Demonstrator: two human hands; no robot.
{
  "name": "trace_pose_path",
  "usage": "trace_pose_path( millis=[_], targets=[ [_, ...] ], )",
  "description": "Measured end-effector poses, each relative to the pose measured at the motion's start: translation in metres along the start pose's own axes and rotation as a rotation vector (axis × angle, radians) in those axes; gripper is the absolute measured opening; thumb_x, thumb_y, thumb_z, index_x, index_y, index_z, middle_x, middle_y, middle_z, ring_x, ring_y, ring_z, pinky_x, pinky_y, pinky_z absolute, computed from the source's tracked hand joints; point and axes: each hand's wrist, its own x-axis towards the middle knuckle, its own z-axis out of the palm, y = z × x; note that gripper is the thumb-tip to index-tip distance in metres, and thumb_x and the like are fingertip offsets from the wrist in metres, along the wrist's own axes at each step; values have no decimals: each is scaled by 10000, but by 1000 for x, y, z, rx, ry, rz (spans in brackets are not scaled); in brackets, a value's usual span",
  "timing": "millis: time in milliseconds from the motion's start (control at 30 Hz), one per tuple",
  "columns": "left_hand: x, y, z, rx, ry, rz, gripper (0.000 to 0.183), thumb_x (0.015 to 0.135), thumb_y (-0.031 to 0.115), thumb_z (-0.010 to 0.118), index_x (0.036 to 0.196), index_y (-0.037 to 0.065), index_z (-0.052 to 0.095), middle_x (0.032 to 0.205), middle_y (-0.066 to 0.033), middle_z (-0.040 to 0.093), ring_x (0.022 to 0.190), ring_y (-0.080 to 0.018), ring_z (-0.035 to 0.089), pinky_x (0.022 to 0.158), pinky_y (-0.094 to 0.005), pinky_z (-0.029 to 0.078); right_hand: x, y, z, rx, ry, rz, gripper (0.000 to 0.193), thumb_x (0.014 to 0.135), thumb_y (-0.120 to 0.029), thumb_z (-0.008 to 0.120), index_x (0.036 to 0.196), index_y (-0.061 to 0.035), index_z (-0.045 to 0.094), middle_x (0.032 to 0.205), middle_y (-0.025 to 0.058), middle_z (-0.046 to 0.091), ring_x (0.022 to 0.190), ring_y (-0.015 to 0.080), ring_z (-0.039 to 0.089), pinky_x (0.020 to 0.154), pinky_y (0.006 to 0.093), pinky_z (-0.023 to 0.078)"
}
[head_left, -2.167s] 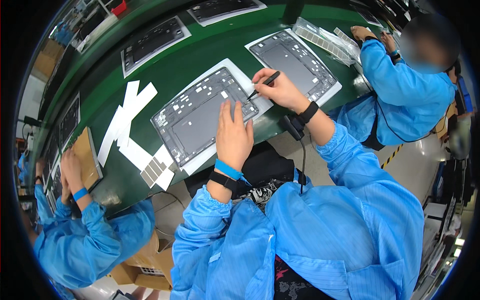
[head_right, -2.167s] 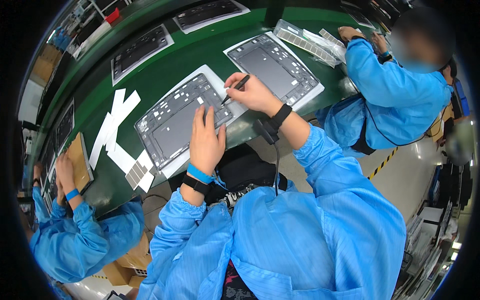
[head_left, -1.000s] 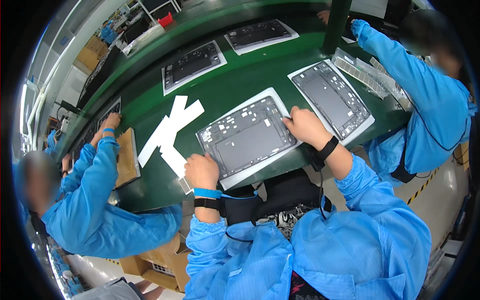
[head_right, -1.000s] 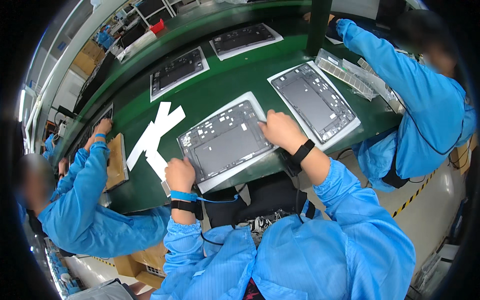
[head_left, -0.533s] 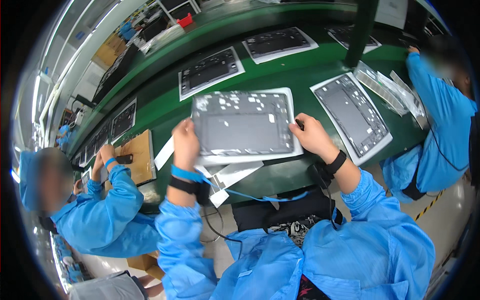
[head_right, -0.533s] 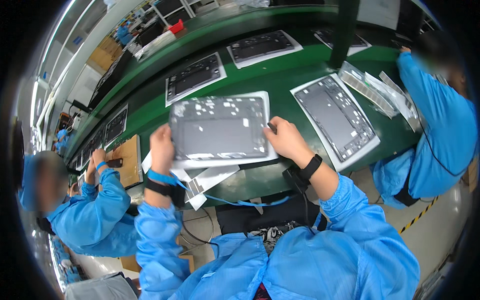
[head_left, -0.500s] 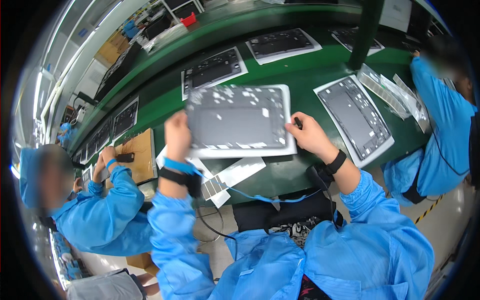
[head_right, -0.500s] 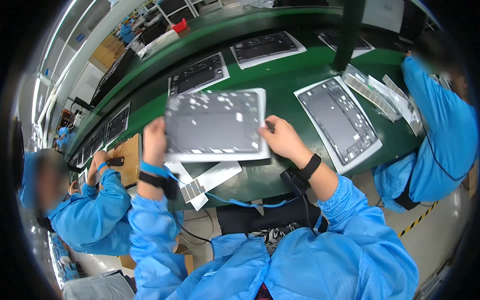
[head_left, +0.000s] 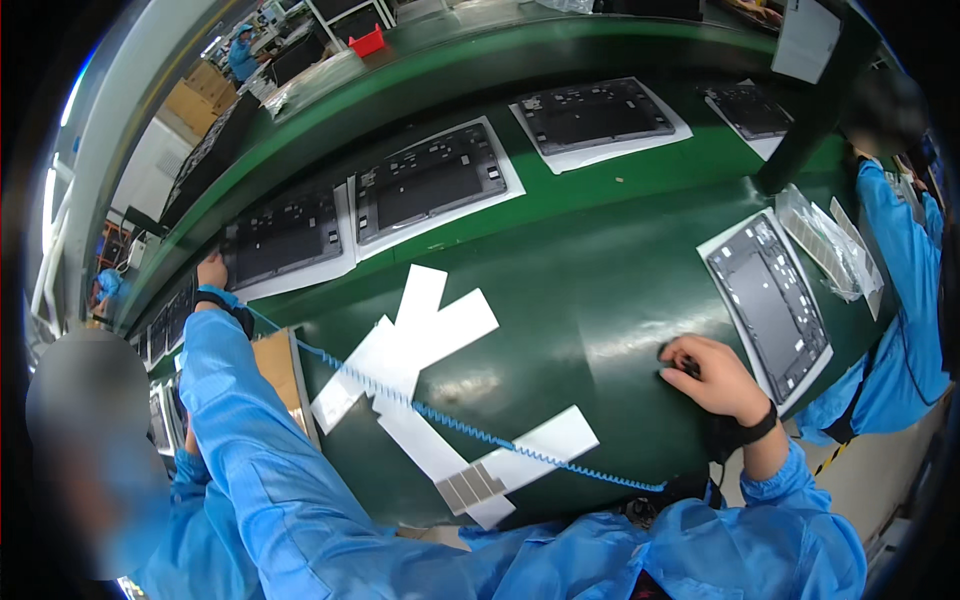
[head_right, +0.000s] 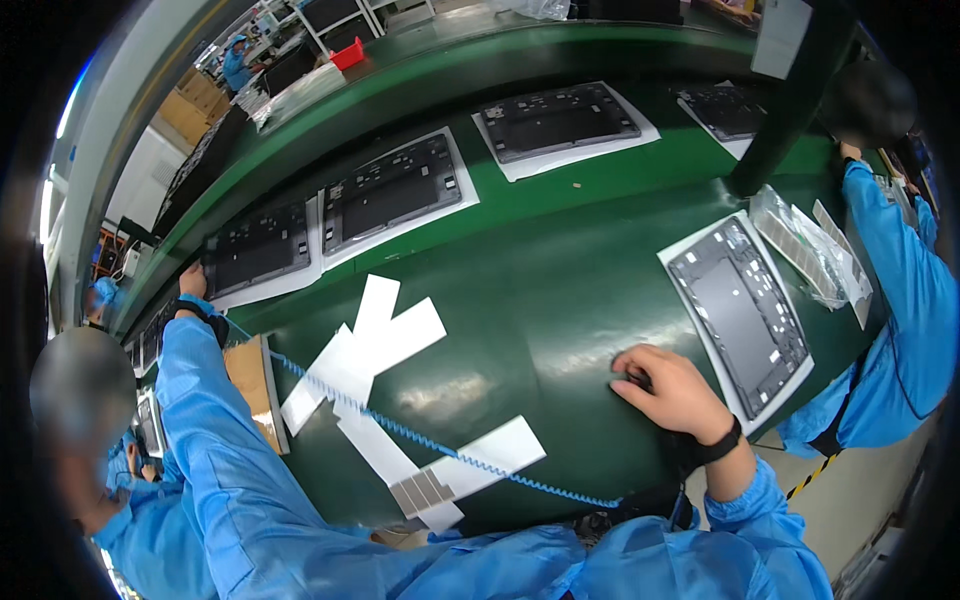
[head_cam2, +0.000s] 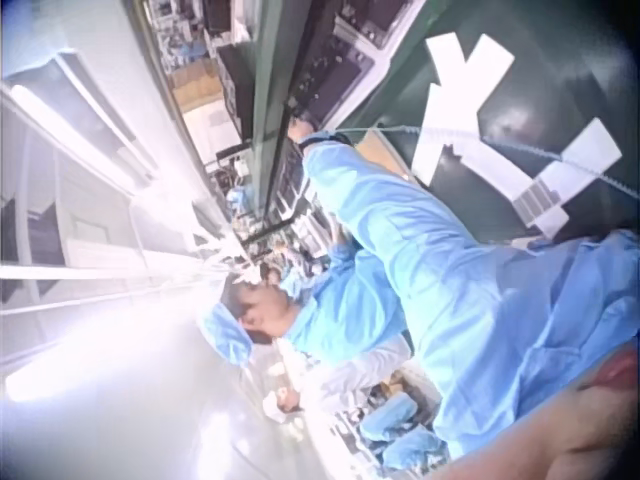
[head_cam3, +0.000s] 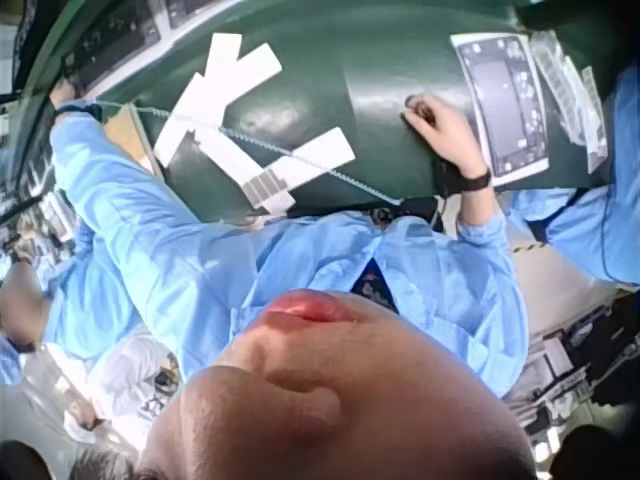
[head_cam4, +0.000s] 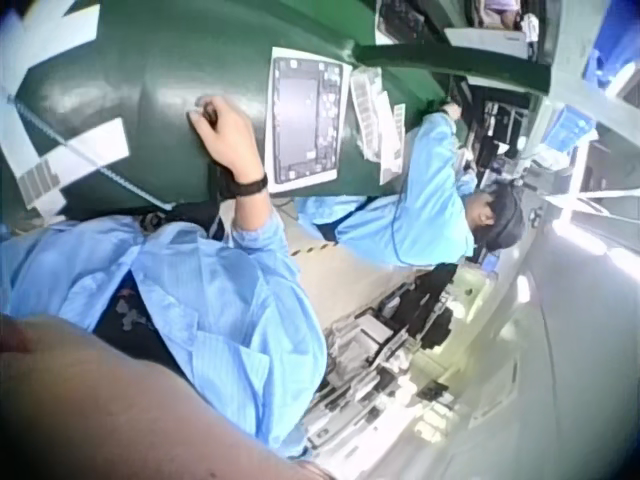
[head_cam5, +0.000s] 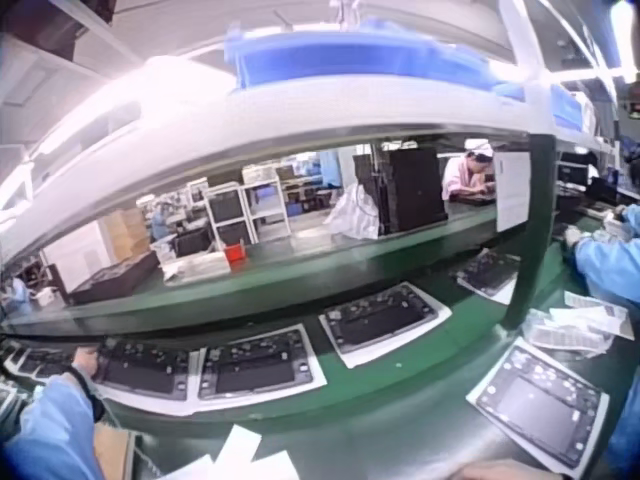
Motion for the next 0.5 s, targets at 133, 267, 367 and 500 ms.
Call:
trace_pose_path(
  millis=[133,267,367,500],
  targets=[
    [-1,-5,29,128,-104,6,332,920,172,532,1211,57,644,1148,-209,659,1097,-354,621,946,-388,478,7,-3,6,-21,49,52,151,807,-136,706,889,-33,632,746,100,570,663,230,574,620,316,468],
    [-13,94,10,288,-299,-29,303,932,204,505,1144,41,647,1081,-207,670,1027,-346,641,881,-407,505,13,-5,9,-31,52,100,158,793,-133,716,851,-21,621,710,107,560,639,235,560,607,313,458],
    [-25,223,-7,224,-519,4,329,949,259,468,1007,9,673,960,-202,695,904,-333,681,784,-423,545,15,-5,9,-54,32,181,171,797,-143,716,838,-19,607,701,110,559,623,234,558,600,317,457],
    [-71,365,36,168,-761,-90,339,932,218,446,991,13,709,985,-207,699,965,-360,673,844,-443,537,10,-2,10,-17,64,125,166,807,-146,706,850,-23,603,709,113,571,627,247,565,602,328,461]
  ],
)
